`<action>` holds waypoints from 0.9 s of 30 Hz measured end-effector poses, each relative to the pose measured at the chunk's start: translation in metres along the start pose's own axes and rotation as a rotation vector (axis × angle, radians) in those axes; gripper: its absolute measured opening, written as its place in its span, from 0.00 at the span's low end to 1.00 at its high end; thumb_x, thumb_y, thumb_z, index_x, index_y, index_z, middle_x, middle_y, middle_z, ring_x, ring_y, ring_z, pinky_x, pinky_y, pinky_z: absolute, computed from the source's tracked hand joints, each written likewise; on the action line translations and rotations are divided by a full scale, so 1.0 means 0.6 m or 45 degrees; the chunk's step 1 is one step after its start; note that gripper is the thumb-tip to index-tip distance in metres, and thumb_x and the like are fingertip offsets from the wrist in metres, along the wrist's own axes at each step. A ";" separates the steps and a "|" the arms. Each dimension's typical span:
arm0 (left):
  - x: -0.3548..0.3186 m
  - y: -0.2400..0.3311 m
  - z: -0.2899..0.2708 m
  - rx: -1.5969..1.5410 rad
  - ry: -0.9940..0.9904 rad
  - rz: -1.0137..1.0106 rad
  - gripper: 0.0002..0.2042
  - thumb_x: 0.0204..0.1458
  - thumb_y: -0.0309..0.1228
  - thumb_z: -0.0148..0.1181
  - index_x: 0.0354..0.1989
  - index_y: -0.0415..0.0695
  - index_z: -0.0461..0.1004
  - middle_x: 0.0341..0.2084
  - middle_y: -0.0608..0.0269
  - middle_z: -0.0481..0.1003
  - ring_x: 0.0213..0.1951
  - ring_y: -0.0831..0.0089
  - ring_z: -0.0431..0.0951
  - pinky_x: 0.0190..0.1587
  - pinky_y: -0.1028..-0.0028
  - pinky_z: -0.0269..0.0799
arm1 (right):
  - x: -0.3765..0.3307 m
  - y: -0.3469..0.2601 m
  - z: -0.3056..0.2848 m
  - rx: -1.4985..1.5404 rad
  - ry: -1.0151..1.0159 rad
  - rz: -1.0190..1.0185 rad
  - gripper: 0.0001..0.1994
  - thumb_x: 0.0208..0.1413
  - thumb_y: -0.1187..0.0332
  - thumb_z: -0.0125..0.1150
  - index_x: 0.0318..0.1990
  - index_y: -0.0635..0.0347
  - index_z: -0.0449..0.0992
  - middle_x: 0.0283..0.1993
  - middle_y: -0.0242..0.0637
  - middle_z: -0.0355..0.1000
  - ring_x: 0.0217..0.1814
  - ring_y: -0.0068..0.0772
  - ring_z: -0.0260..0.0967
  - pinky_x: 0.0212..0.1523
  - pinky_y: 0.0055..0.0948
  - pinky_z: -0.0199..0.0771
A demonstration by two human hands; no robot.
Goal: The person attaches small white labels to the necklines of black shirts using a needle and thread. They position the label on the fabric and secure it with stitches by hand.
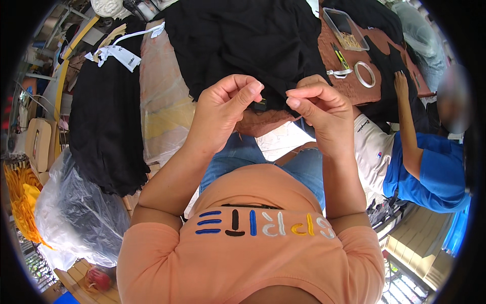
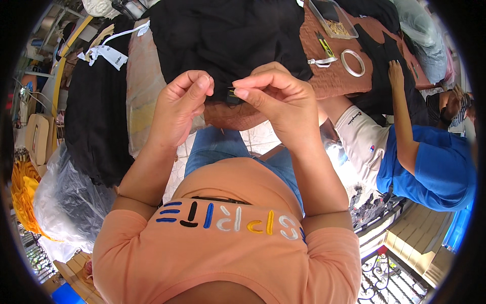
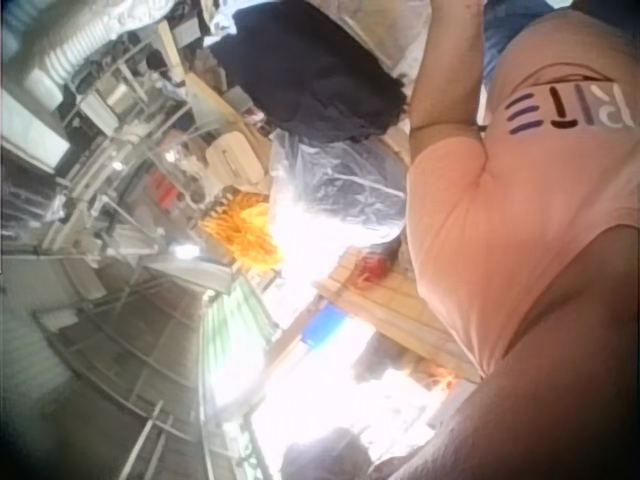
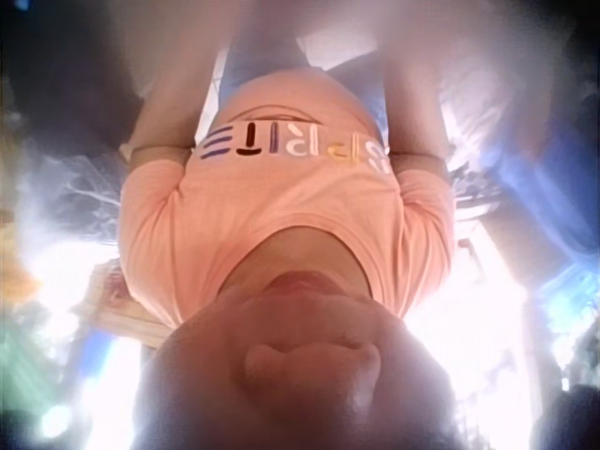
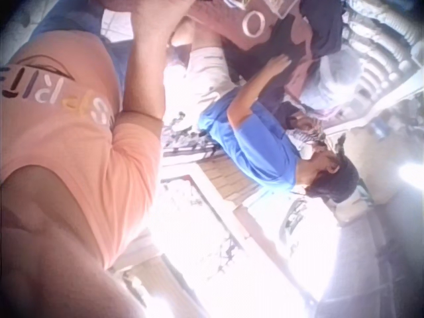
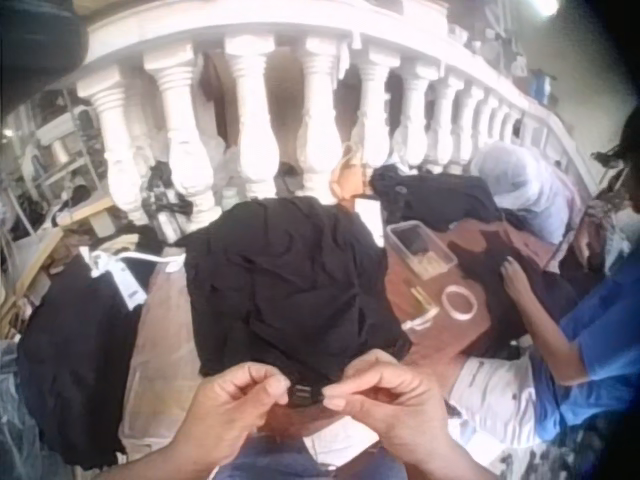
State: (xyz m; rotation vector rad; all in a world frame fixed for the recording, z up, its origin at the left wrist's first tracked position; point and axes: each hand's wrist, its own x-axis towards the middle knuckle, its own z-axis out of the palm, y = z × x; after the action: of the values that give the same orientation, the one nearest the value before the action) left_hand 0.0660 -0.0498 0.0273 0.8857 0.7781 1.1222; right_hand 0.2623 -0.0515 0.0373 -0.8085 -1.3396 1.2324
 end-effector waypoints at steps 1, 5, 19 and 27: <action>0.000 -0.002 0.000 -0.028 0.000 -0.006 0.09 0.53 0.31 0.61 0.38 0.38 0.75 0.28 0.69 0.75 0.29 0.89 0.71 0.32 0.89 0.64 | -0.001 0.002 0.001 0.018 -0.014 -0.002 0.08 0.47 0.84 0.62 0.36 0.64 0.78 0.33 0.31 0.72 0.35 0.18 0.69 0.40 0.16 0.70; -0.004 -0.008 0.015 -0.017 0.065 0.061 0.09 0.54 0.31 0.60 0.38 0.38 0.75 0.30 0.69 0.75 0.31 0.88 0.71 0.33 0.88 0.66 | -0.005 0.000 0.013 0.220 0.039 0.180 0.10 0.47 0.83 0.63 0.39 0.64 0.77 0.32 0.28 0.71 0.34 0.16 0.68 0.39 0.15 0.70; -0.010 -0.009 0.020 0.020 0.019 0.046 0.09 0.53 0.30 0.60 0.38 0.38 0.76 0.30 0.68 0.76 0.31 0.87 0.72 0.33 0.87 0.67 | -0.002 0.006 0.020 0.229 -0.025 0.245 0.14 0.48 0.79 0.65 0.45 0.62 0.77 0.29 0.23 0.69 0.30 0.10 0.64 0.32 0.12 0.66; -0.006 -0.012 0.021 0.012 -0.002 0.040 0.09 0.53 0.31 0.60 0.38 0.38 0.76 0.30 0.68 0.75 0.31 0.87 0.72 0.33 0.87 0.67 | 0.000 0.014 0.023 0.202 0.020 0.201 0.10 0.48 0.79 0.65 0.39 0.61 0.79 0.29 0.24 0.70 0.29 0.11 0.64 0.31 0.12 0.65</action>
State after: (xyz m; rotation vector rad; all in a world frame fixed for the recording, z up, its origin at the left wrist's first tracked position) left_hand 0.0789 -0.0572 0.0270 0.9094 0.7711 1.1458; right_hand 0.2473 -0.0524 0.0315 -0.8204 -1.1663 1.4339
